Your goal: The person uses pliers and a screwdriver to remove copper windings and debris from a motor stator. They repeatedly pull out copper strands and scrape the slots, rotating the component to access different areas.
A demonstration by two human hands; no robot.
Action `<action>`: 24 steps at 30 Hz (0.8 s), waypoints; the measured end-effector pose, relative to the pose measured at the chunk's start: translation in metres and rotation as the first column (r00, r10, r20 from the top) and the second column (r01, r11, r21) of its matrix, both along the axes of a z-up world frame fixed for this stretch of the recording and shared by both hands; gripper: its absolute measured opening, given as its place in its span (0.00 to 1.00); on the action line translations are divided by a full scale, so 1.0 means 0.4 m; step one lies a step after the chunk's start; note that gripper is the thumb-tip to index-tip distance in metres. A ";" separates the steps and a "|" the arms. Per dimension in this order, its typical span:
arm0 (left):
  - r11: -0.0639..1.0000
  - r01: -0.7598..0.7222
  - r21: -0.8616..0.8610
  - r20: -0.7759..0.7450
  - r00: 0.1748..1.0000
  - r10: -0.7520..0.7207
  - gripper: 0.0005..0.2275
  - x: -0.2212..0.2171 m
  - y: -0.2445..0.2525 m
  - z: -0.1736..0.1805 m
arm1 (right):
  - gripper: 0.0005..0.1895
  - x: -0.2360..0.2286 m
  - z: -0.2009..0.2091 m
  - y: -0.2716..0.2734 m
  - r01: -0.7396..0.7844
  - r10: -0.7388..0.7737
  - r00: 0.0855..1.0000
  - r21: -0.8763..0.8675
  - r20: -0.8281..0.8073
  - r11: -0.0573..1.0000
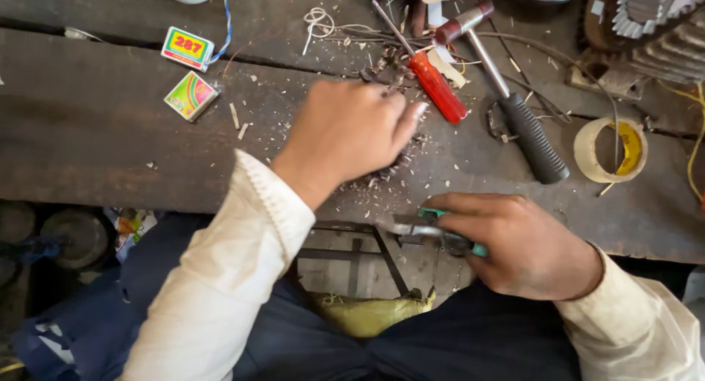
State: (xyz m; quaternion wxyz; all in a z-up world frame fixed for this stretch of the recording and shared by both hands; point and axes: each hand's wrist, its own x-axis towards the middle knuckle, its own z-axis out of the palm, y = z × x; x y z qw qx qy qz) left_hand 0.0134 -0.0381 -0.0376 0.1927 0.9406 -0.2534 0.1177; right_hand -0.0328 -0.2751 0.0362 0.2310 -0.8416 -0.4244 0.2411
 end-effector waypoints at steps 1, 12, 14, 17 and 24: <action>0.998 -0.016 -0.059 0.055 0.998 0.020 0.19 -0.002 0.011 0.003 | 0.30 -0.001 0.006 -0.007 0.012 -0.013 1.000 0.020 0.023 1.000; 0.912 -0.110 -0.394 -0.319 0.948 -0.023 0.18 -0.011 0.178 0.013 | 0.22 -0.017 -0.007 0.011 0.090 -0.078 0.942 -0.023 0.326 0.996; 0.871 -0.263 -0.416 -0.513 0.858 0.014 0.20 -0.002 0.210 0.009 | 0.23 -0.019 -0.007 0.012 0.093 -0.075 0.942 -0.040 0.329 0.995; 0.842 -0.364 -0.400 -0.555 0.827 0.094 0.24 0.014 0.218 -0.006 | 0.24 -0.018 -0.011 0.020 0.085 -0.061 0.944 -0.059 0.325 0.995; 0.888 -0.437 -0.145 -0.673 0.701 0.235 0.24 0.045 0.211 -0.001 | 0.25 -0.036 -0.048 0.043 0.075 -0.045 0.941 -0.075 0.335 0.994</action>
